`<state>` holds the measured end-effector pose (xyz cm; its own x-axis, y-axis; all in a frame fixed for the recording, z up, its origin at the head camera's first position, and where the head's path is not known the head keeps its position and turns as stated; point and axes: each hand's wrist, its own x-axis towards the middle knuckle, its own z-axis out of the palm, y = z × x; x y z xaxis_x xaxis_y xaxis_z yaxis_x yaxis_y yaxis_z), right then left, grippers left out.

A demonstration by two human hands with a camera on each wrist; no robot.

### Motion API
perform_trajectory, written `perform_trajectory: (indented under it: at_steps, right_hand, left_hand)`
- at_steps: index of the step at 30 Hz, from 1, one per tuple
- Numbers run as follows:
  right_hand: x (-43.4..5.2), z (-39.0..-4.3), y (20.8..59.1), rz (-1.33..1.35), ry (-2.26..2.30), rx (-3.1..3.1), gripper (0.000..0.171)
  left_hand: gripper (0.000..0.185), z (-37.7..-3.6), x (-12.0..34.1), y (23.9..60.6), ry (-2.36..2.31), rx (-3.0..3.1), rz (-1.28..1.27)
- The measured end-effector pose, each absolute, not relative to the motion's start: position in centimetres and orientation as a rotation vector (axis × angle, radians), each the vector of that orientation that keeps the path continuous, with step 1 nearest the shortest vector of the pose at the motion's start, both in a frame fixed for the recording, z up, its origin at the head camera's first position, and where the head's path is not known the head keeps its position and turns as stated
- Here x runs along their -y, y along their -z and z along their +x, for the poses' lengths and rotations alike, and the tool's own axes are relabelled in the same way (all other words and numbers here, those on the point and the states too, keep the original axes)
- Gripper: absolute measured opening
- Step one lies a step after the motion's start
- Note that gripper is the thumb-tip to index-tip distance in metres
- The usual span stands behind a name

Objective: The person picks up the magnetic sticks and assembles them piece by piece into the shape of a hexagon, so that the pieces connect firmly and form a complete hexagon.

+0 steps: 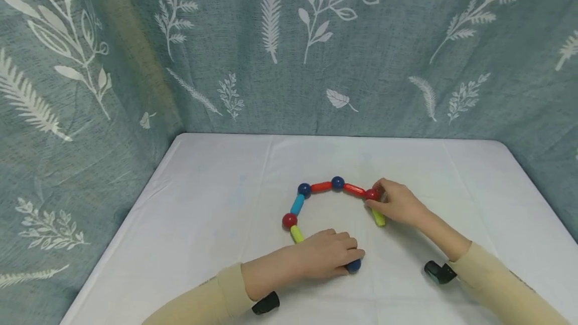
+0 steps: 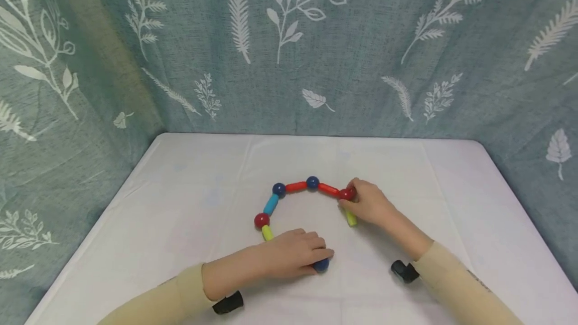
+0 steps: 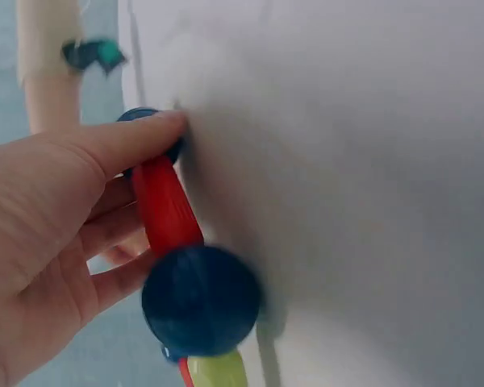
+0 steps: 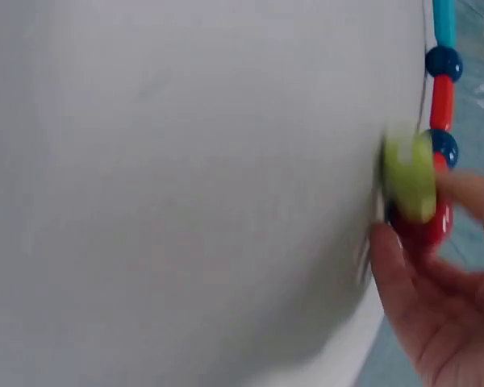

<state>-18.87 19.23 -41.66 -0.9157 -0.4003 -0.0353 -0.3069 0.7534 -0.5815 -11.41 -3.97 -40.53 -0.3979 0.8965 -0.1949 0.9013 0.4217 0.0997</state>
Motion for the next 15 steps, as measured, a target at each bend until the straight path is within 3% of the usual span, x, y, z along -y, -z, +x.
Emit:
perform_trajectory:
  at_steps: [8, 15]
  right_hand:
    - [-21.8, -18.7, 41.7, -1.482, 0.51, -2.761, 0.034]
    - [-20.1, -18.2, 42.5, -1.549, 0.686, -2.701, 0.023]
  left_hand:
    - [0.049, -11.4, 6.6, 41.8, -0.462, -2.588, 1.14]
    - [0.042, -10.8, 5.9, 42.2, -0.671, -2.685, 0.874]
